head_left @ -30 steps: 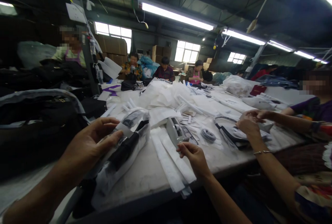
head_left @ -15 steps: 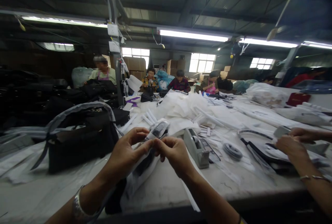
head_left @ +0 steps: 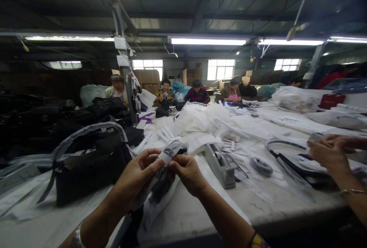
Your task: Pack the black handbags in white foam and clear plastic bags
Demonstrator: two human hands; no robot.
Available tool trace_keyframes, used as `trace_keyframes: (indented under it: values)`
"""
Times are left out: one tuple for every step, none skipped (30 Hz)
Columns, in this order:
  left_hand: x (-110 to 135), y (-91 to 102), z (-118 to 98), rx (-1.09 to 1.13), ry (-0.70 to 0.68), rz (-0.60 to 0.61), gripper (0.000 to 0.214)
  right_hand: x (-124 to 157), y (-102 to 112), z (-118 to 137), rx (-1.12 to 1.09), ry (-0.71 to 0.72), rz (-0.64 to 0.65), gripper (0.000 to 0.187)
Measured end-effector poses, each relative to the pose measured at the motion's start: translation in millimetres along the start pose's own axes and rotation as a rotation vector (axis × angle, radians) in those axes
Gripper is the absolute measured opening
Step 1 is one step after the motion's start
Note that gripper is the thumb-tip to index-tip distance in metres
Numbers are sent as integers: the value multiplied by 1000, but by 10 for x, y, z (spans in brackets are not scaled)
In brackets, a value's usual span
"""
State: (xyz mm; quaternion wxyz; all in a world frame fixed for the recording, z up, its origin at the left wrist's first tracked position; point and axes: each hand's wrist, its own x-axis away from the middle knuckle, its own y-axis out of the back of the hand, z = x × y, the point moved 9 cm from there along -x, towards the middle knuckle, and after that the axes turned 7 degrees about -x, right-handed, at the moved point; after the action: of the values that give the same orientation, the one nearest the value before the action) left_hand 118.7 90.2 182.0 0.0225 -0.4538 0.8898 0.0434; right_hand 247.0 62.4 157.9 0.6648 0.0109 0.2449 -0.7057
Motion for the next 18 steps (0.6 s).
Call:
trace_keyframes:
  values:
    - [5,10,-5,3,9,-6,49,1,-34,-9,-27,7,47,45]
    - [10,22,-13,-5,14,-12,49,5,-59,-10,-36,13,79,42]
    - [15,34,-25,-21,15,-20,50,12,-78,-1,-25,24,101,39]
    - [21,41,-38,-45,13,-26,51,23,-94,18,4,41,112,35]
    - [28,44,-54,-72,9,-31,52,36,-105,50,48,67,107,31]
    - [38,45,-74,-100,1,-40,53,52,-106,91,101,102,81,27]
    - [50,54,-96,-125,-9,-61,54,71,-105,135,159,140,42,23]
    - [65,69,-120,-146,-21,-92,54,92,-101,174,213,174,-8,20]
    - [81,81,-140,-165,-30,-120,54,112,-99,203,261,201,-58,18]
    - [96,88,-154,-180,-37,-141,55,128,-100,224,301,224,-106,17]
    - [109,93,-162,-192,-42,-155,55,139,-105,236,335,244,-147,17]
    - [117,96,-160,-202,-40,-160,55,142,-112,241,361,257,-181,16]
    - [121,98,-147,-213,-31,-159,56,138,-119,241,382,266,-209,16]
    - [121,100,-128,-224,-16,-152,57,130,-121,240,403,269,-234,15]
    - [118,103,-107,-234,1,-147,58,118,-122,238,422,262,-255,15]
    - [116,112,-91,-240,15,-146,58,103,-122,231,435,242,-265,14]
    - [114,121,-80,-246,26,-148,58,89,-127,225,430,215,-260,14]
    - [113,135,-79,-252,32,-157,58,78,-130,215,389,179,-245,14]
